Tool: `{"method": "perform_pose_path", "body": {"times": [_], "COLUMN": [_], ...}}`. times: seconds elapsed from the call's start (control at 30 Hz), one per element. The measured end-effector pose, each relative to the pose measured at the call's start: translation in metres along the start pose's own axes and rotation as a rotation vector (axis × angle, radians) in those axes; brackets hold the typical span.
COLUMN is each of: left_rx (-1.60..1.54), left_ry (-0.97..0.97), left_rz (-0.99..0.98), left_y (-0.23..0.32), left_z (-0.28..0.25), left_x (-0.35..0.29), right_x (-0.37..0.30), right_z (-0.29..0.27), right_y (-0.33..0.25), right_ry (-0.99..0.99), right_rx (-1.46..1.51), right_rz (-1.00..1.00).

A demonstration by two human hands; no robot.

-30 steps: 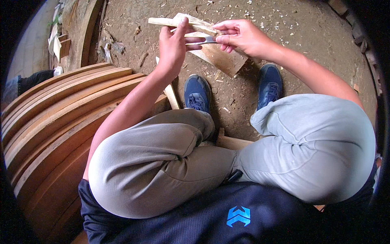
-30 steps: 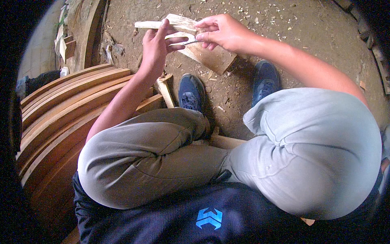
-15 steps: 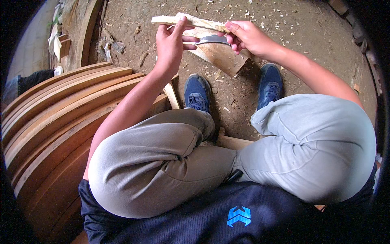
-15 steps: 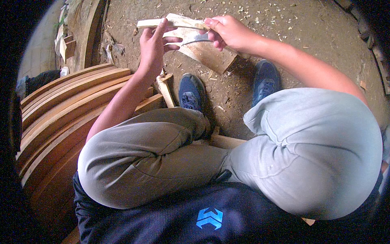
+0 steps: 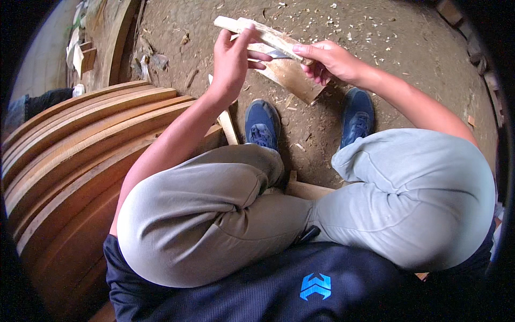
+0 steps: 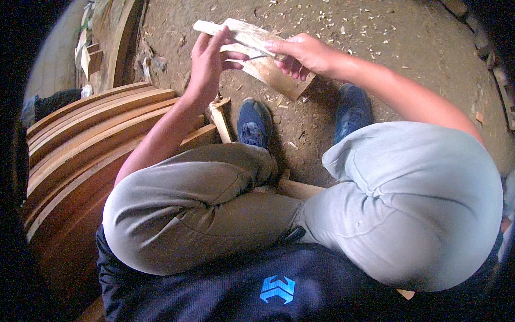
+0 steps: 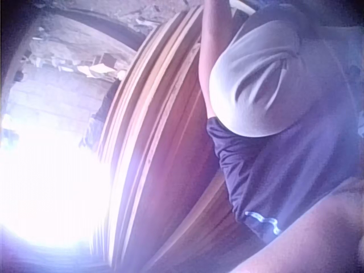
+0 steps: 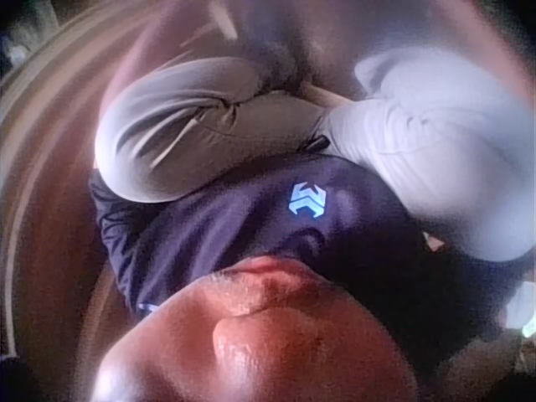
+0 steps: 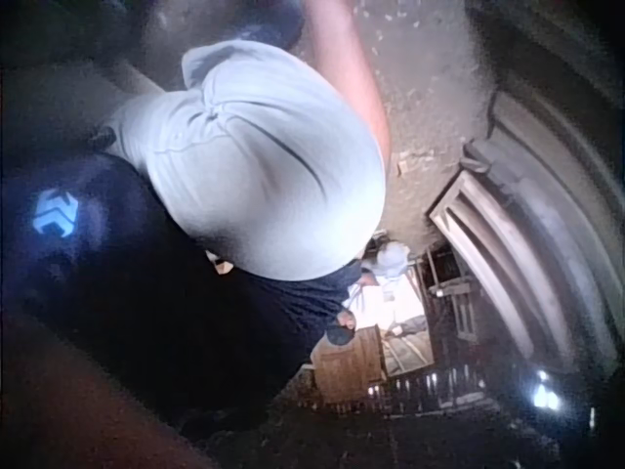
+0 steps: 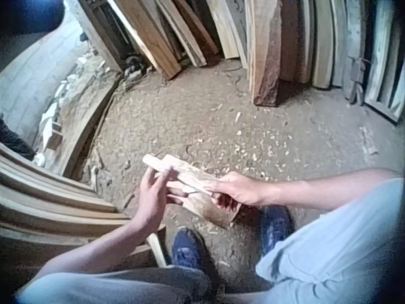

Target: The person sits on the ground and uses a knife to carve a small piece of wood, removing thin shavings. They repeatedly adjust the wood and the knife angle to continue shaving the surface.

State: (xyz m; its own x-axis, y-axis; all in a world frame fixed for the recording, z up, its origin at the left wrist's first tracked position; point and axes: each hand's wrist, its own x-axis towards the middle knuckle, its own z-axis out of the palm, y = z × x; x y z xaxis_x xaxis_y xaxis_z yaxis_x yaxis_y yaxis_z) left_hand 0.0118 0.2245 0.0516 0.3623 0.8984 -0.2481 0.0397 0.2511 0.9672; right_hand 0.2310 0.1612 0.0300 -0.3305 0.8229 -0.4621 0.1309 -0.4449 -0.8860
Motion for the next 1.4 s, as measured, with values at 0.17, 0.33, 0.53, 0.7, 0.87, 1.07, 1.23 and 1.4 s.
{"method": "perform_pose_path", "body": {"times": [0.17, 0.33, 0.53, 0.7, 0.87, 1.07, 1.23, 1.4], "left_rx": [-0.011, 0.049, 0.082, 0.051, 0.158, 0.371, 0.352, 0.455], "left_ry": [0.059, 0.033, 0.060, 0.047, 0.115, 0.020, -0.114, -0.055], "left_rz": [0.038, 0.101, 0.168, 0.127, 0.074, -0.141, -0.330, -0.287], "left_y": [0.009, 0.015, 0.019, 0.017, 0.016, 0.009, 0.010, 0.010], "left_z": [-0.015, -0.024, -0.034, -0.036, -0.031, -0.033, -0.033, -0.032], "left_x": [0.014, 0.019, 0.027, 0.027, 0.022, 0.021, 0.017, 0.019], "right_x": [0.004, 0.003, 0.005, 0.004, 0.003, 0.007, 0.006, 0.009], "right_z": [-0.002, -0.001, -0.003, -0.006, -0.006, -0.018, -0.018, -0.018], "right_y": [0.007, 0.004, 0.008, 0.008, 0.006, 0.006, 0.018, 0.020], "right_ry": [0.001, 0.006, 0.155, 0.219, 0.247, 0.356, 0.389, 0.399], "right_rx": [-0.081, -0.120, -0.095, -0.028, 0.035, 0.120, 0.092, 0.105], "right_rz": [-0.070, -0.096, -0.186, -0.213, -0.176, -0.161, -0.203, -0.221]}}
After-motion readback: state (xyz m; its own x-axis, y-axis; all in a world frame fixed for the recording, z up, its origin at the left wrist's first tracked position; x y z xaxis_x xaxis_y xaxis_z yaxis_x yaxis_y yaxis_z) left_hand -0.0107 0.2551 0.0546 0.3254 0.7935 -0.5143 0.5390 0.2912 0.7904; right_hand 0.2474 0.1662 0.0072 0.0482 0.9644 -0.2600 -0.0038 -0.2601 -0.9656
